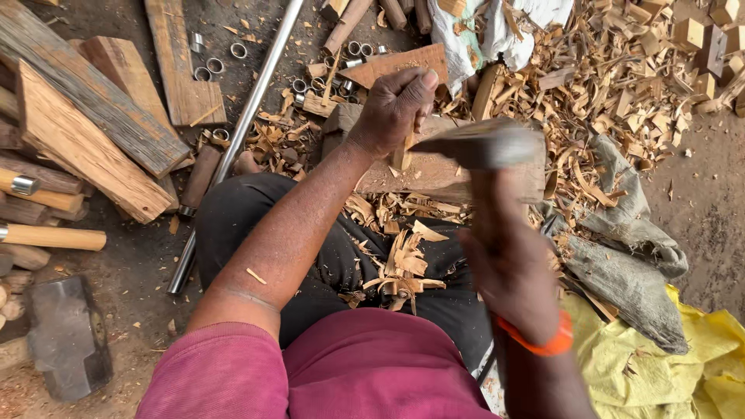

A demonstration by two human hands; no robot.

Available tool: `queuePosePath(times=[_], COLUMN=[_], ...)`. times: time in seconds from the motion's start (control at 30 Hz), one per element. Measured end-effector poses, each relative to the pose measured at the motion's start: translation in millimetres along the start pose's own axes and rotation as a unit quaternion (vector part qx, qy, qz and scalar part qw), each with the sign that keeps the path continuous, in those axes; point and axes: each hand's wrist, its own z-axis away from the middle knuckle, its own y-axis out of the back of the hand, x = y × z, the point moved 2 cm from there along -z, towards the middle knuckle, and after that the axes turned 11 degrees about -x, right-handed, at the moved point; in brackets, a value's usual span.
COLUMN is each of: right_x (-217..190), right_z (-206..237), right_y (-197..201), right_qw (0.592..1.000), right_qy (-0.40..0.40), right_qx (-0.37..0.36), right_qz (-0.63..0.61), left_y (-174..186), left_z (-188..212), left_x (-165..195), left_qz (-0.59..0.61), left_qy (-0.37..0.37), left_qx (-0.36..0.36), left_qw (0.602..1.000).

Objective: The person sits cross-legged on the ground and uses a hammer and chisel to carve a small piece of wood. They repeatedly strike the chisel to shape the wood, occasionally rotating it to work on different sides.

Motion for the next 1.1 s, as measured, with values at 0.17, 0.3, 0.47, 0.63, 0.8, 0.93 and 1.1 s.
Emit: queuePosePath(times=[0.17, 0.3, 0.47, 0.63, 0.8, 0.93, 1.1], right_x=[36.0, 33.8, 17.0, 45.9, 23.6, -13.4, 23.1], right_z=[-12.9, 21.8, 16.2, -10.8, 17.1, 20.4, -10.0], right_y=[-18.0, 6.9, -1.8, -27.2, 6.6, 22.4, -13.0], right_qw=[0.999, 0.995, 0.985, 0.985, 0.991, 0.989, 0.996], right_qy=[0.019, 0.013, 0.051, -0.024, 0.024, 0.032, -0.074], right_qx=[-0.033, -0.003, 0.005, -0.082, -0.018, 0.034, -0.054], right_qz=[0.021, -0.102, -0.167, -0.147, -0.133, -0.142, 0.004], left_y=[0.5, 2.6, 1.2, 11.3, 14.3, 15.0, 14.1], left_z=[1.7, -1.6, -4.0, 2.2, 4.4, 1.5, 4.3], left_x=[-1.1, -10.3, -14.5, -9.1, -11.5, -11.5, -2.8], left_qz=[-0.038, 0.104, 0.097, 0.091, 0.249, 0.208, 0.185], left_qy=[-0.029, 0.003, -0.003, -0.03, -0.011, -0.006, -0.035], left_qx=[0.008, 0.01, -0.015, -0.05, -0.051, -0.088, -0.088], left_qw=[0.999, 0.995, 0.995, 0.994, 0.967, 0.974, 0.978])
